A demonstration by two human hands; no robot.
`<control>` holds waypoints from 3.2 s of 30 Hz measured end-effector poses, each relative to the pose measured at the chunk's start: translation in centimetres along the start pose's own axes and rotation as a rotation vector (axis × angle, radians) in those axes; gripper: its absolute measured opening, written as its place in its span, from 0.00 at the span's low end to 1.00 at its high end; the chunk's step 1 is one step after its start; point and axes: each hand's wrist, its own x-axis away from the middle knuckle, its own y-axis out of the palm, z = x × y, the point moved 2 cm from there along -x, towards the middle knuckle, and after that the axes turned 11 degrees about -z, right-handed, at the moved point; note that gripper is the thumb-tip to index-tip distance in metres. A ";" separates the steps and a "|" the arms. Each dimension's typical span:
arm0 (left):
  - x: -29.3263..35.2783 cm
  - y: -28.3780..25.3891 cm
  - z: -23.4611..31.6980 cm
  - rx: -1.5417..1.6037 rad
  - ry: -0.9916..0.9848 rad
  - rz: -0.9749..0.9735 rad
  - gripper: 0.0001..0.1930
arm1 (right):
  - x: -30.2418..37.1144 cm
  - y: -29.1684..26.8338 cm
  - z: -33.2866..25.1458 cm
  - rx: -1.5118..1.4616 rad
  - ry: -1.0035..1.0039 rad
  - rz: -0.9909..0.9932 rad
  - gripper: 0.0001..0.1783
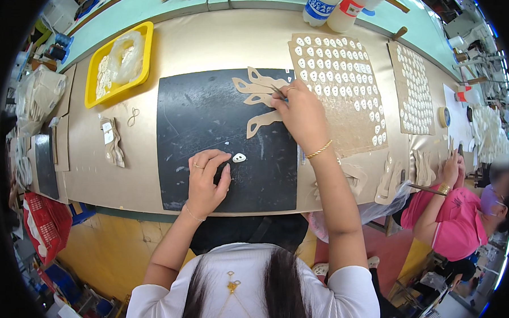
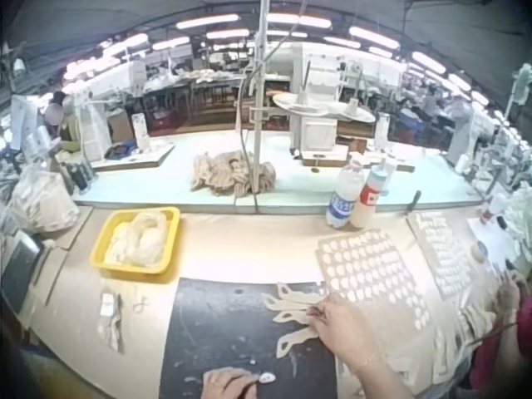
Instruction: The person uses a rotary cutter to cut small circular pieces from beige fabric pieces on a black cutting mat. They repeatedly pick up fabric, cut out circles, and place the cut pieces onto a nearby cardboard sheet.
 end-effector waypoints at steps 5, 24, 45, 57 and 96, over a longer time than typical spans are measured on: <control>0.0 -0.2 -0.1 0.019 0.022 -0.003 0.16 | -0.5 1.0 -1.1 0.090 0.062 -0.033 0.12; 1.7 -1.0 -0.1 0.149 -0.068 0.010 0.16 | 5.5 1.5 0.2 -0.297 0.127 -0.200 0.25; 1.5 -0.9 -0.1 0.089 -0.019 -0.022 0.16 | 7.8 0.6 -1.7 -0.230 -0.053 -0.101 0.14; 1.8 -1.0 -0.1 0.050 0.019 -0.083 0.14 | 6.9 1.8 -4.1 -0.511 0.010 -0.401 0.06; 1.5 -0.2 1.2 -0.340 -0.004 -0.251 0.28 | 7.6 4.6 -3.4 -0.311 -0.039 -0.270 0.12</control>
